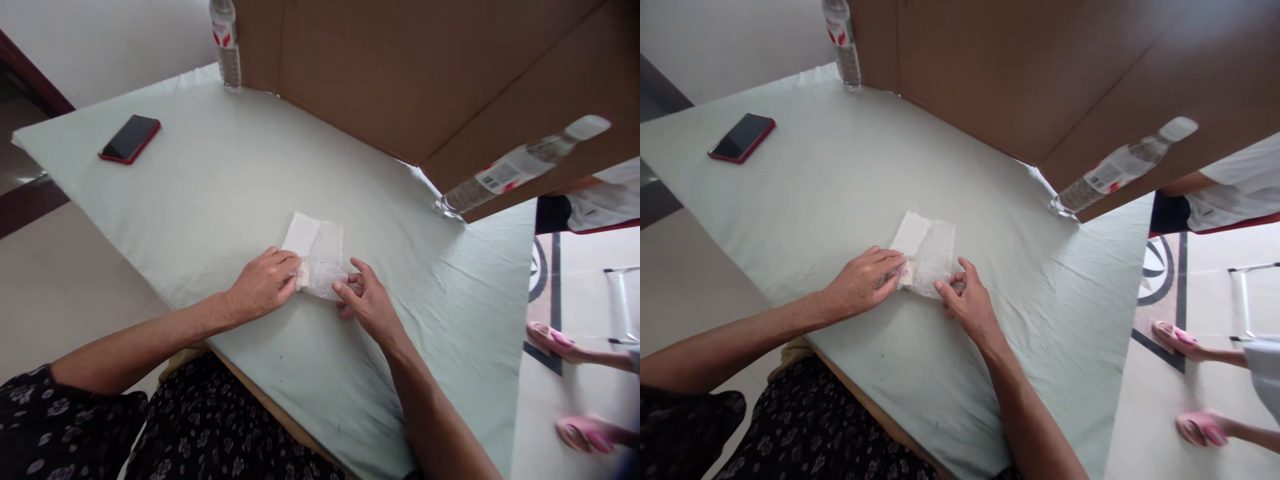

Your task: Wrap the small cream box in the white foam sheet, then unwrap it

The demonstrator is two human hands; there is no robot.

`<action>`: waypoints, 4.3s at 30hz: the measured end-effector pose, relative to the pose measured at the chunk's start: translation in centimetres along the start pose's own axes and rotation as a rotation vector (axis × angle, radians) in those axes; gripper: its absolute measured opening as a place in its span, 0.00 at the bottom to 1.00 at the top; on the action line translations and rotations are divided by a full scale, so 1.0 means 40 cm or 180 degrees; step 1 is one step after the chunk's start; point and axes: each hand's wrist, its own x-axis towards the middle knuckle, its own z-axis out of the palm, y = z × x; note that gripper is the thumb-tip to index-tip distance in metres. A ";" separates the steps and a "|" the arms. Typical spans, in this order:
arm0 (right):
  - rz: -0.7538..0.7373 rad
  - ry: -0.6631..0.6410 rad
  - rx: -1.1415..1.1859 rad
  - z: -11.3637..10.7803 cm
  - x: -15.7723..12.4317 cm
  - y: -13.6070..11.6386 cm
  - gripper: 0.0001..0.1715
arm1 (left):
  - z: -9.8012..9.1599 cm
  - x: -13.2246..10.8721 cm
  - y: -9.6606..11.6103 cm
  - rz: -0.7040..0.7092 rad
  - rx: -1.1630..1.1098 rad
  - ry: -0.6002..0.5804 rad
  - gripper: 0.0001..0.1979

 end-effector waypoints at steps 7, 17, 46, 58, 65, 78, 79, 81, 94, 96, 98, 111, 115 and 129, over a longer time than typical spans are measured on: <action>0.0089 0.0050 0.0590 0.004 0.000 -0.012 0.56 | 0.015 -0.011 0.019 -0.0168 -0.0096 0.0204 0.09; -0.0134 0.0060 -0.0294 0.041 0.048 -0.044 0.56 | 0.021 -0.009 0.013 0.0014 -0.0007 0.0373 0.08; -0.0667 0.0095 0.0458 0.116 0.026 -0.118 0.50 | 0.006 0.008 0.013 -0.0373 -0.0335 -0.0137 0.09; -0.1846 -0.0371 -0.1056 0.091 -0.007 -0.093 0.37 | 0.033 -0.012 0.015 -0.0863 -0.1581 0.0565 0.27; -0.1822 -0.0692 -0.0828 0.066 0.006 -0.094 0.37 | 0.057 0.006 0.042 -0.1122 -0.1116 0.0777 0.20; -0.2251 -0.0250 -0.0789 0.060 0.172 -0.063 0.23 | 0.050 0.004 0.053 -0.0923 -0.0468 0.0564 0.18; -0.2240 -0.0319 -0.0855 0.061 0.175 -0.067 0.22 | 0.051 0.004 0.054 -0.0883 -0.0310 0.0582 0.16; -0.2193 -0.0399 -0.0960 0.063 0.176 -0.074 0.21 | 0.052 0.004 0.055 -0.0763 -0.0051 0.0624 0.13; -0.1032 0.0071 -0.0281 0.046 0.250 -0.085 0.24 | 0.057 0.004 0.048 -0.0301 0.0205 0.0663 0.13; -0.0833 -0.0116 -0.0233 0.051 0.270 -0.099 0.25 | 0.058 0.005 0.047 -0.0271 0.0221 0.0669 0.13; -0.0741 -0.0258 -0.0196 0.060 0.288 -0.116 0.25 | 0.059 0.007 0.046 -0.0218 0.0224 0.0669 0.13; -0.1012 -0.0833 0.0752 0.084 0.268 -0.157 0.19 | 0.068 0.002 0.040 -0.0366 -0.0006 0.0640 0.12; -0.1274 -0.0837 0.1032 0.074 0.206 -0.158 0.15 | 0.077 -0.010 0.046 -0.0612 0.0095 0.0940 0.11; -0.2775 -0.0402 -0.0031 0.069 0.047 -0.087 0.06 | 0.079 -0.017 -0.003 -0.0882 -0.1109 0.0848 0.21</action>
